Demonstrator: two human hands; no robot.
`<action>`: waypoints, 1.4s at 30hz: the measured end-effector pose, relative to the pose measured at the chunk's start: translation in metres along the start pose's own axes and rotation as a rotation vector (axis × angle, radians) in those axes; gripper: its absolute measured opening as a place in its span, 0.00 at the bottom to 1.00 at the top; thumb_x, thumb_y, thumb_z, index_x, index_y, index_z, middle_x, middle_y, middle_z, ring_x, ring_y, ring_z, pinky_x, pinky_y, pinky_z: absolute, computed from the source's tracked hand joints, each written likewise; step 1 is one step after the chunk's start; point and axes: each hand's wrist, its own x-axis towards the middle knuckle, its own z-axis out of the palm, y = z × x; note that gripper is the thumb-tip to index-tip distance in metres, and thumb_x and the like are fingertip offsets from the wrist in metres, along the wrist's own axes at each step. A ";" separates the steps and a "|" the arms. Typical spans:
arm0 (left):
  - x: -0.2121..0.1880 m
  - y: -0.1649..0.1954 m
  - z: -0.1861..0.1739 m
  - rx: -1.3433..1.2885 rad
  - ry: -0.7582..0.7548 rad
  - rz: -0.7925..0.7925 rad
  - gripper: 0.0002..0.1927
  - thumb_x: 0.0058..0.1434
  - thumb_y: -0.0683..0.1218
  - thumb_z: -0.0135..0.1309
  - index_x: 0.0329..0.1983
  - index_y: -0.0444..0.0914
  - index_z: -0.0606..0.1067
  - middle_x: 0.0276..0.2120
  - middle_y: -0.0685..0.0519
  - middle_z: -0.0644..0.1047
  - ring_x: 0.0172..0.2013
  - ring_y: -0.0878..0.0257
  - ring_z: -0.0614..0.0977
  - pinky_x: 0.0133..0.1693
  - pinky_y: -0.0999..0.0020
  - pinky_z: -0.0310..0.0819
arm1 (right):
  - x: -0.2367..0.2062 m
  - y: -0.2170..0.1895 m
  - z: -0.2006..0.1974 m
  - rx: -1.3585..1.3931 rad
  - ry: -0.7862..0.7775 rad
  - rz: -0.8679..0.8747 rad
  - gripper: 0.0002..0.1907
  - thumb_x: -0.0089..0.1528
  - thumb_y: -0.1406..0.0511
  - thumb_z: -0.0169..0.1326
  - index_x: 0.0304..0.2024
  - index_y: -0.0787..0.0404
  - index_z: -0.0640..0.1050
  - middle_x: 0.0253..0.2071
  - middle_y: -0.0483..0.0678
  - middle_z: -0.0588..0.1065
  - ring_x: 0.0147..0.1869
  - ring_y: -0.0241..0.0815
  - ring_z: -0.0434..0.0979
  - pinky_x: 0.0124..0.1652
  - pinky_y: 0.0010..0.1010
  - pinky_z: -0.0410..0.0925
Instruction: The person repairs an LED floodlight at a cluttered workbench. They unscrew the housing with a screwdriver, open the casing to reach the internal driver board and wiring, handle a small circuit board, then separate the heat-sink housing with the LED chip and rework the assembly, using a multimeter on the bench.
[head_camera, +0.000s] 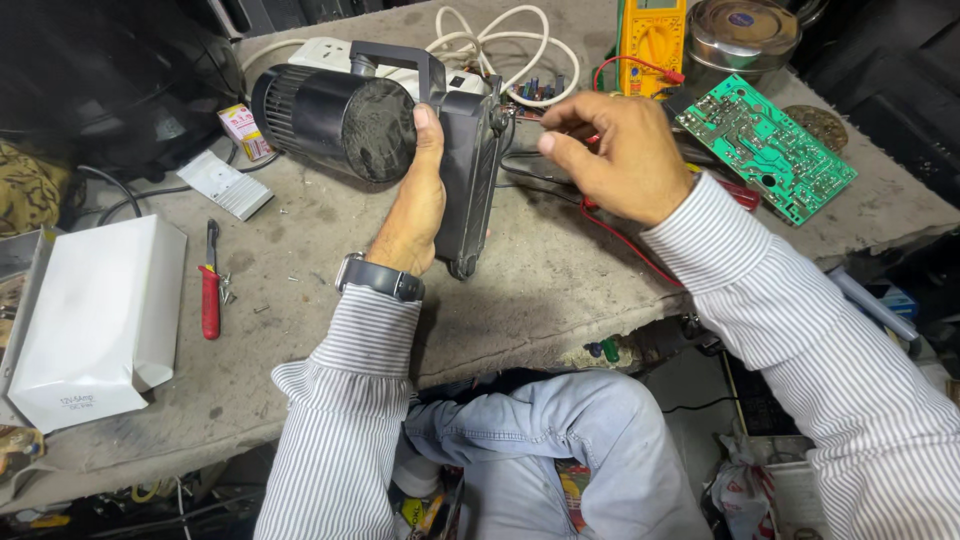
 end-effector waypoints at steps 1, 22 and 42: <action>-0.001 0.000 0.000 0.011 0.014 0.005 0.54 0.54 0.82 0.31 0.61 0.35 0.73 0.37 0.48 0.79 0.32 0.62 0.84 0.24 0.61 0.84 | 0.002 -0.008 0.005 0.129 0.019 0.024 0.12 0.66 0.63 0.60 0.47 0.65 0.81 0.37 0.48 0.82 0.35 0.36 0.81 0.37 0.29 0.72; 0.006 -0.007 -0.005 0.177 0.007 0.073 0.49 0.55 0.81 0.36 0.47 0.33 0.79 0.37 0.50 0.82 0.39 0.67 0.84 0.41 0.70 0.80 | 0.000 -0.012 0.015 0.526 0.194 -0.005 0.08 0.63 0.73 0.65 0.43 0.71 0.81 0.36 0.44 0.80 0.37 0.27 0.79 0.41 0.21 0.75; -0.022 0.005 -0.020 -0.484 -0.168 0.480 0.50 0.60 0.82 0.33 0.38 0.31 0.76 0.30 0.42 0.77 0.29 0.50 0.81 0.33 0.55 0.78 | -0.016 -0.005 0.009 0.677 -0.082 0.351 0.13 0.59 0.73 0.55 0.46 0.67 0.81 0.26 0.39 0.75 0.26 0.25 0.69 0.28 0.19 0.64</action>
